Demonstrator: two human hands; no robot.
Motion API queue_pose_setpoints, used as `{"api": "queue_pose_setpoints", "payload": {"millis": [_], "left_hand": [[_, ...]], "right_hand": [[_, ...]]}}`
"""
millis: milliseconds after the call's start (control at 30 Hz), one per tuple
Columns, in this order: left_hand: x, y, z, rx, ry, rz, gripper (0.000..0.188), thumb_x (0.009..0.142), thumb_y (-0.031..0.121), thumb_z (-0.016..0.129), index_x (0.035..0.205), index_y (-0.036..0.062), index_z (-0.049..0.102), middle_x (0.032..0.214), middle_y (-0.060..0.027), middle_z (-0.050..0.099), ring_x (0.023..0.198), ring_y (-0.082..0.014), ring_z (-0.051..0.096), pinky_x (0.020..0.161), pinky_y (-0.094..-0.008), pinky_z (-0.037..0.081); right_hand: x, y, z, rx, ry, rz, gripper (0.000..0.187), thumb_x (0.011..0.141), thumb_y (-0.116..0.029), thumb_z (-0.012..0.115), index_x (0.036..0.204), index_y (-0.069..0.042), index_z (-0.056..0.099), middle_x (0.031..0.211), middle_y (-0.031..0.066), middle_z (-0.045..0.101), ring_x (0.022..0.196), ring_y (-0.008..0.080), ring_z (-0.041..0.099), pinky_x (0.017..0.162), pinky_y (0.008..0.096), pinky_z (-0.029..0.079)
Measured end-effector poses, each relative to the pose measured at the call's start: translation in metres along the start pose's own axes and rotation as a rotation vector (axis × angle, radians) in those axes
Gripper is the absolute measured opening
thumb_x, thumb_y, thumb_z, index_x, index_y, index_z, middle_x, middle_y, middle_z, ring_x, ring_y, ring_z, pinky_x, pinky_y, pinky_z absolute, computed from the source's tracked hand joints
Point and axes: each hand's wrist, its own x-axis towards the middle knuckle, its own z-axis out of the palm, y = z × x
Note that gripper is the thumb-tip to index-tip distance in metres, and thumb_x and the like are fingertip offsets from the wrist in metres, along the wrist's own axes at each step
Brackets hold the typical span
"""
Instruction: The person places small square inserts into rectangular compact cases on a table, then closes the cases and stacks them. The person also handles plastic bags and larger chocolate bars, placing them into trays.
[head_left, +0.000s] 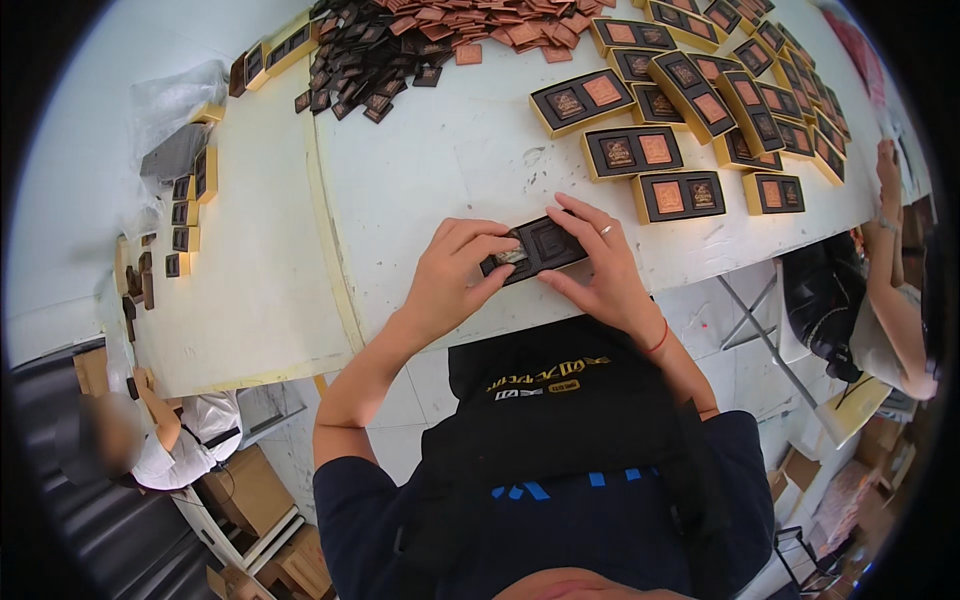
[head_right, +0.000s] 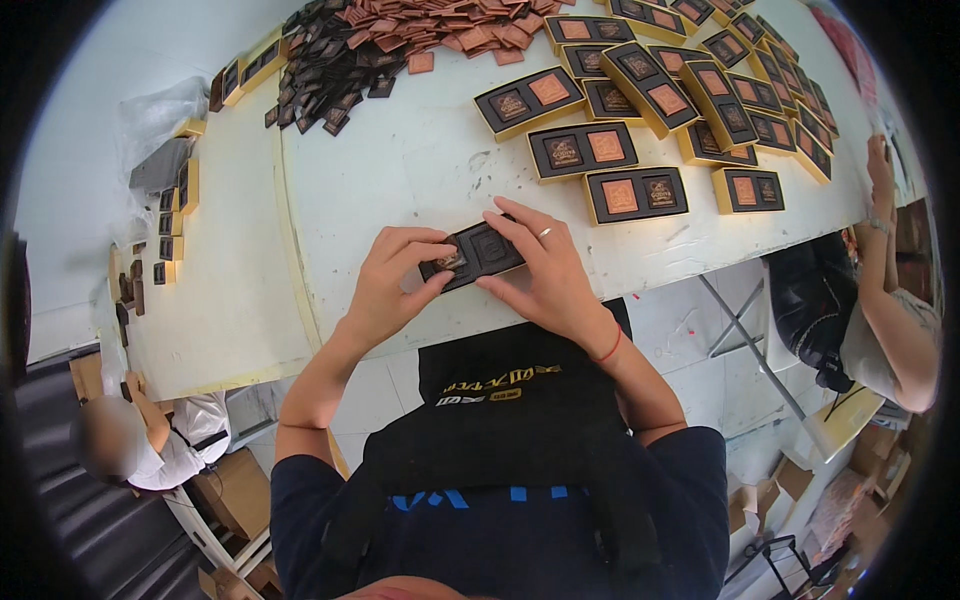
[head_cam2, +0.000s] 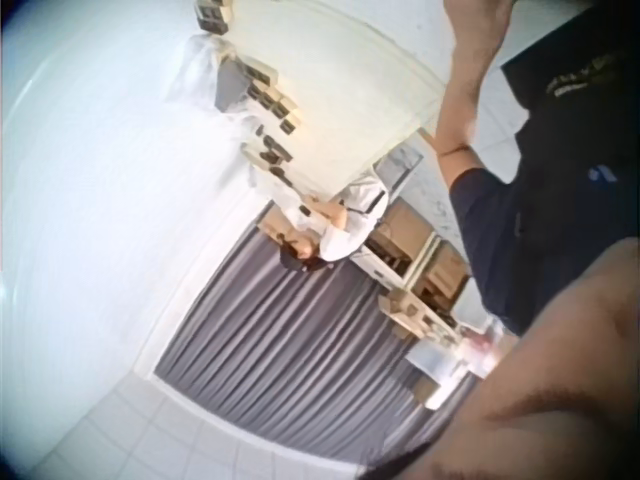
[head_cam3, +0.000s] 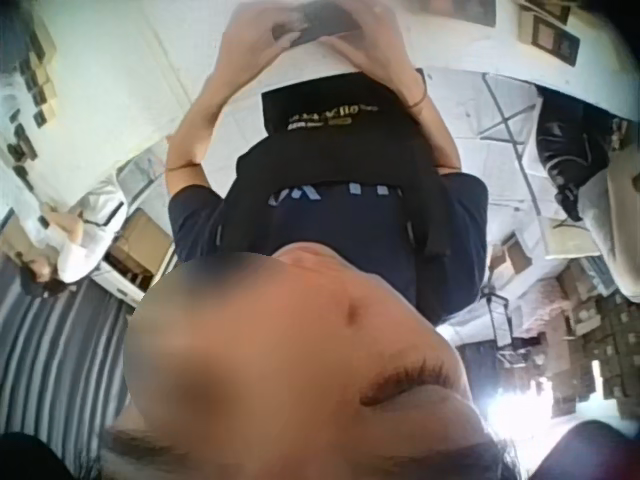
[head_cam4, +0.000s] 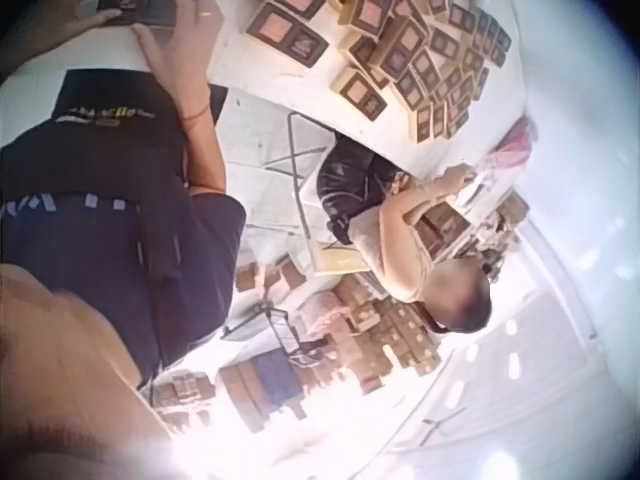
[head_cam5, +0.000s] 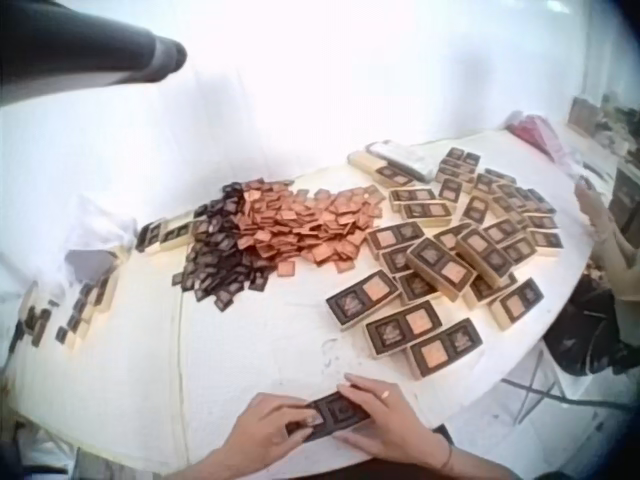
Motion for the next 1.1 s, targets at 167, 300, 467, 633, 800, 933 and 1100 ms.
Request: {"api": "queue_pose_setpoints", "payload": {"millis": [167,300,467,633,800,933,1100], "left_hand": [[-0.011,0.004,0.002,0.245,0.03,0.23,0.044,0.078,0.017,0.078,0.12,0.0123,0.068,0.132,-0.006,0.062,0.122,-0.0296,0.055,0.1,-0.0414,0.044],[-0.023,0.004,0.007,0.386,-0.169,0.212,0.047,0.081,0.024,0.074,0.126,0.0124,0.066,0.138,-0.0063,0.059,0.137,-0.0303,0.046,0.111,-0.0466,0.038],[-0.011,0.011,-0.008,0.439,-0.214,0.272,0.051,0.077,0.03,0.079,0.123,0.0122,0.068,0.134,-0.003,0.062,0.135,-0.0269,0.049,0.114,-0.05,0.035],[0.011,0.009,-0.018,0.39,-0.24,0.352,0.036,0.083,0.031,0.076,0.114,0.0133,0.072,0.121,-0.0041,0.068,0.123,-0.0239,0.058,0.109,-0.0472,0.041],[0.098,-0.063,-0.031,0.366,0.129,0.218,0.027,0.087,0.013,0.069,0.113,0.0083,0.069,0.116,-0.011,0.069,0.107,-0.0317,0.063,0.095,-0.0418,0.048],[0.183,-0.141,-0.015,0.476,0.184,0.157,0.03,0.089,0.009,0.067,0.119,0.0051,0.066,0.121,-0.0129,0.067,0.104,-0.0318,0.064,0.093,-0.0363,0.049],[0.192,-0.137,-0.008,0.373,0.132,-0.14,0.034,0.084,0.012,0.073,0.117,0.0085,0.066,0.095,-0.0112,0.064,0.095,-0.0301,0.063,0.083,-0.0403,0.051]], "right_hand": [[-0.001,0.001,-0.001,0.005,0.012,0.011,0.066,0.075,-0.021,0.083,0.134,-0.009,0.056,0.143,0.0115,0.051,0.125,0.0318,0.05,0.103,0.0397,0.04],[-0.001,0.001,-0.002,0.01,0.003,0.007,0.063,0.075,-0.021,0.082,0.132,-0.008,0.058,0.143,0.0117,0.051,0.125,0.0319,0.05,0.103,0.04,0.04],[-0.002,0.0,-0.004,0.01,0.002,0.007,0.061,0.076,-0.021,0.082,0.131,-0.009,0.059,0.143,0.0119,0.05,0.125,0.032,0.05,0.104,0.0409,0.04],[-0.002,0.002,-0.006,0.018,0.007,-0.013,0.061,0.077,-0.022,0.081,0.132,-0.009,0.058,0.144,0.0119,0.049,0.125,0.0324,0.05,0.104,0.0413,0.04],[-0.001,0.003,-0.003,0.014,0.02,-0.032,0.067,0.077,-0.022,0.081,0.136,-0.008,0.053,0.145,0.0122,0.048,0.124,0.0326,0.05,0.105,0.0413,0.04],[0.0,0.0,-0.009,0.064,0.031,-0.002,0.077,0.076,-0.021,0.082,0.143,-0.007,0.047,0.147,0.0132,0.047,0.127,0.0332,0.049,0.107,0.041,0.039],[-0.006,0.005,-0.008,0.094,0.054,-0.005,0.083,0.075,-0.021,0.083,0.146,-0.007,0.043,0.147,0.014,0.047,0.13,0.0335,0.047,0.108,0.0404,0.038]]}}
